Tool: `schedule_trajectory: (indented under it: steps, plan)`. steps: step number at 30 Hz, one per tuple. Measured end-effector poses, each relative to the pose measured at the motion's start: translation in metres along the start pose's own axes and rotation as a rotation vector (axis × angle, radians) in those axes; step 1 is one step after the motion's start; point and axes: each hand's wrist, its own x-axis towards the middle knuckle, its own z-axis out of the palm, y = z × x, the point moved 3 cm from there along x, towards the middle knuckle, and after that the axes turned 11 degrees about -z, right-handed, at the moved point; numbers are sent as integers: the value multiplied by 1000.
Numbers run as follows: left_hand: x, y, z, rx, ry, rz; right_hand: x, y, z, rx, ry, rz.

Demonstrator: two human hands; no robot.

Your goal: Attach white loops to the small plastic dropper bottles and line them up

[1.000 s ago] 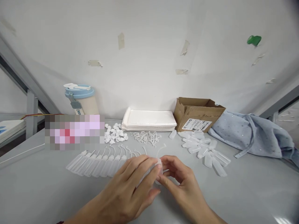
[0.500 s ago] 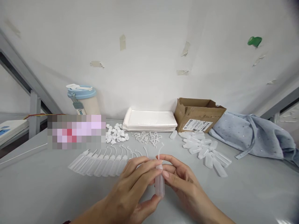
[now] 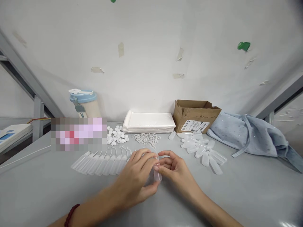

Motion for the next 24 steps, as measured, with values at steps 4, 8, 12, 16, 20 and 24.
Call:
schedule_trajectory:
  steps: [4,8,12,16,20,24]
  plan:
    - [7,-13,5,24,-82,-88,6,4,-6,-140,-19,-53]
    - [10,-22,10,65,-170,-166,10,9,-11,-309,-20,-126]
    - [8,-21,15,104,-220,-222,10,11,-11,-363,-37,-147]
    - [4,-17,17,124,-232,-223,10,10,-10,-381,-43,-140]
    - [0,-15,16,131,-225,-197,10,9,-10,-419,-61,-137]
    - [-3,-18,13,118,-227,-178,10,10,-10,-422,-57,-140]
